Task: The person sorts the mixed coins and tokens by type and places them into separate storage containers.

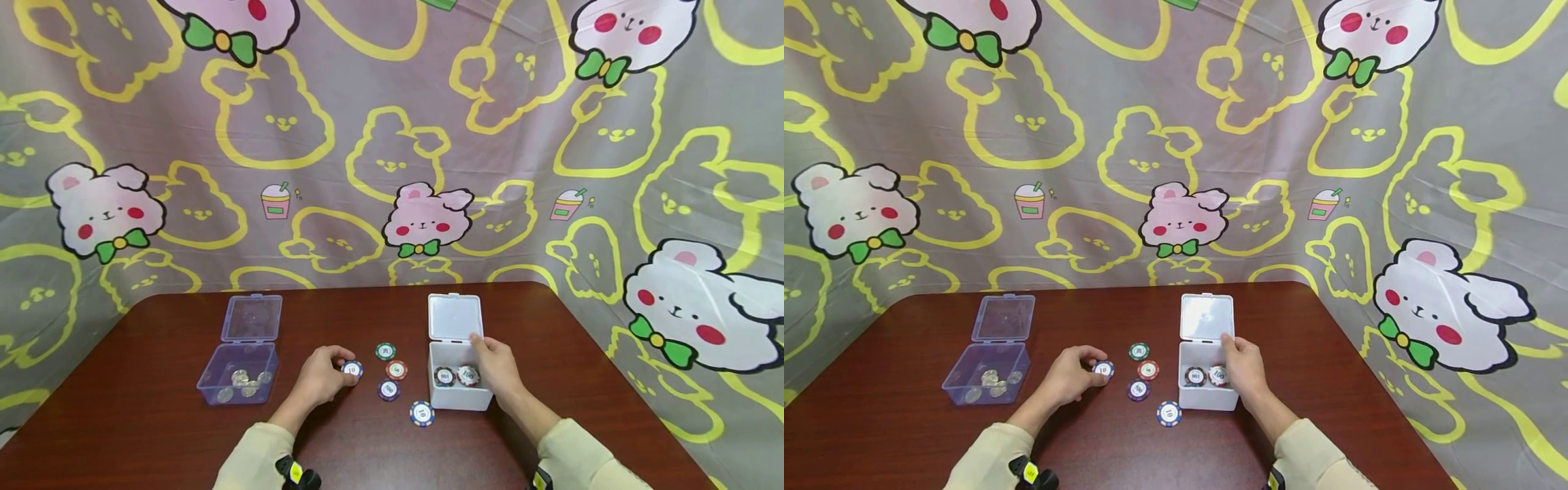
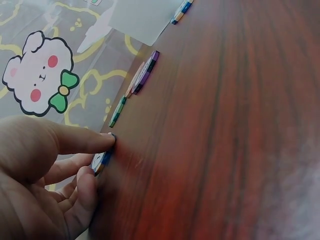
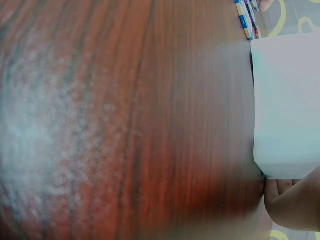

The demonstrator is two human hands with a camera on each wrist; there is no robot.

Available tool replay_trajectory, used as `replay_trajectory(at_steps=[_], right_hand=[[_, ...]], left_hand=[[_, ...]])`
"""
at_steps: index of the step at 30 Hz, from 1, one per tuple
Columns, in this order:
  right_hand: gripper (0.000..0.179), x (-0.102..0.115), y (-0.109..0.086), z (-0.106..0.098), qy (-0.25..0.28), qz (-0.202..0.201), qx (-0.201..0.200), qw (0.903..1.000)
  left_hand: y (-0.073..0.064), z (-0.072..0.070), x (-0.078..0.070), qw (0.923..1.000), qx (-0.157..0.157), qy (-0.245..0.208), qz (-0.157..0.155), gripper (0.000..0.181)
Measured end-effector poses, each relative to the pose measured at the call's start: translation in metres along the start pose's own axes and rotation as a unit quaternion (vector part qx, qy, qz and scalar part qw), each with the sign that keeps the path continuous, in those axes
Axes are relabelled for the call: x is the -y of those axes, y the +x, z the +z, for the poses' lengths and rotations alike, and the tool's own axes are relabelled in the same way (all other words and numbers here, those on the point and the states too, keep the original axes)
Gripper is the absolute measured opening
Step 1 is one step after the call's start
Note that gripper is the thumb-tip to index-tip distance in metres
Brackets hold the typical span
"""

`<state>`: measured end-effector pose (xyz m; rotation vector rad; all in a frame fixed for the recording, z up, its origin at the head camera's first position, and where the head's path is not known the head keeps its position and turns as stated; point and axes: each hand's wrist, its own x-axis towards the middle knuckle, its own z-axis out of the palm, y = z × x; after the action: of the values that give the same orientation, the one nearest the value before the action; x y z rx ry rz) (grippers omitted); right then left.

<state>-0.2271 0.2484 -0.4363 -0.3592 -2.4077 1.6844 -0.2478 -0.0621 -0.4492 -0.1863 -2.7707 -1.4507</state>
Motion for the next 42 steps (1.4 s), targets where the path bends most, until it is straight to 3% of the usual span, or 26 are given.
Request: replay_trajectory(at_steps=[8,24,30,35,42], right_hand=[[0.048,0.001,0.000,0.000,0.003,0.005,0.006,1.0000],[0.047,0.000,-0.001,-0.001,0.001,0.009,0.004,1.0000],[0.047,0.001,-0.002,0.000,0.008,0.003,0.008,0.9999],[0.047,0.001,-0.001,0.000,0.005,0.002,0.009,0.9999],[0.047,0.001,-0.001,0.000,-0.001,0.000,0.007,1.0000]], left_hand=[[-0.003,0.001,0.001,0.9981,-0.033,0.033,0.040,0.036],[-0.008,0.003,0.002,0.9972,-0.042,0.022,0.058,0.038],[-0.009,-0.002,0.004,0.9976,-0.018,-0.059,0.031,0.038],[-0.010,-0.005,0.005,0.9934,-0.011,-0.113,0.013,0.038],[-0.012,-0.006,0.007,0.9833,-0.002,-0.182,0.012,0.039]])
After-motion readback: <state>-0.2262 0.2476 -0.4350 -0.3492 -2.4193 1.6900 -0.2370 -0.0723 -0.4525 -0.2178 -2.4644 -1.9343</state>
